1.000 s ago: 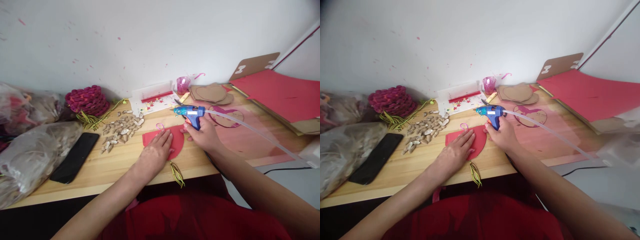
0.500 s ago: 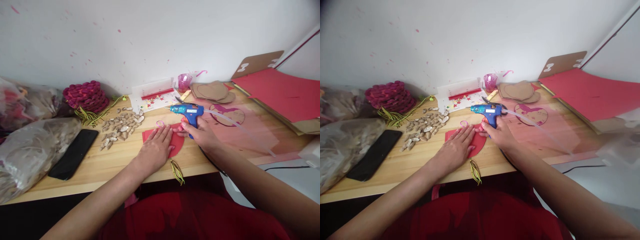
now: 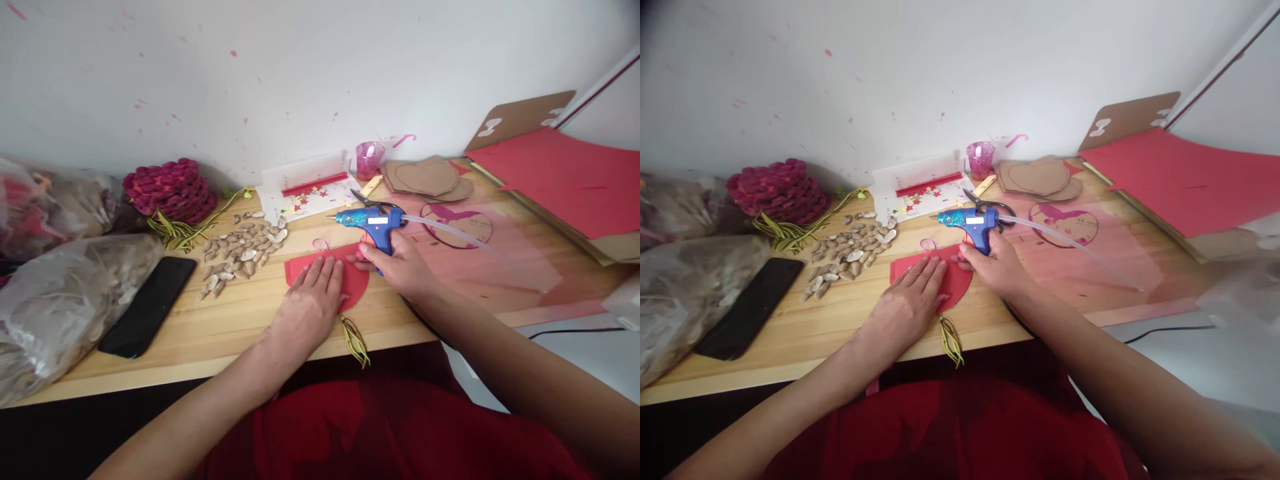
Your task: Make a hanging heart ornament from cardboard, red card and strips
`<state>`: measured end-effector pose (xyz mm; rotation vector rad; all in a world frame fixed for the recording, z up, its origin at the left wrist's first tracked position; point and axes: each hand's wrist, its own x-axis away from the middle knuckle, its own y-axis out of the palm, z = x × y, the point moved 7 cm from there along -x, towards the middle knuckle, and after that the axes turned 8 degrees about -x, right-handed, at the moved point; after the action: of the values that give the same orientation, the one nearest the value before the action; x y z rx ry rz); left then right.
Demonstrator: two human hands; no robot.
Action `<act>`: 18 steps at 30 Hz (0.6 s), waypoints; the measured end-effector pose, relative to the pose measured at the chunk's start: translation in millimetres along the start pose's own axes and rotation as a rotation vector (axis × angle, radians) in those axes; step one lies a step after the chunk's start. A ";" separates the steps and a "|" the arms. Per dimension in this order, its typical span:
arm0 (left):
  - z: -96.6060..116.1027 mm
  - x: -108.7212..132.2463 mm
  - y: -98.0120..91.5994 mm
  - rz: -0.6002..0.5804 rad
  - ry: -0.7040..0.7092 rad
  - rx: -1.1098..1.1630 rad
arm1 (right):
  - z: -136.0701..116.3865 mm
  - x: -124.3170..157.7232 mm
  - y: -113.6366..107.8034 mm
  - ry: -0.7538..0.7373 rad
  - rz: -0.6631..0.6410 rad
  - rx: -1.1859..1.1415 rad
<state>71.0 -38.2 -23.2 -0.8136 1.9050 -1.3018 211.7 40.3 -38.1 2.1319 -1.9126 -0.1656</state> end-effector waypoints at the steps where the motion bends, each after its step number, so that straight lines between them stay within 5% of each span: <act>1: 0.2 -1.3 -0.7 -0.024 0.007 -0.011 | 0.0 0.0 -0.1 0.002 0.002 0.002; 18: -6.5 -7.0 -9.8 -0.040 -0.027 -0.002 | 1.1 -5.4 11.4 0.003 -0.026 0.031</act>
<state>70.9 -32.1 -10.9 -0.8705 1.8777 -1.3069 199.8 44.5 -36.5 2.1764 -1.8979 -0.1389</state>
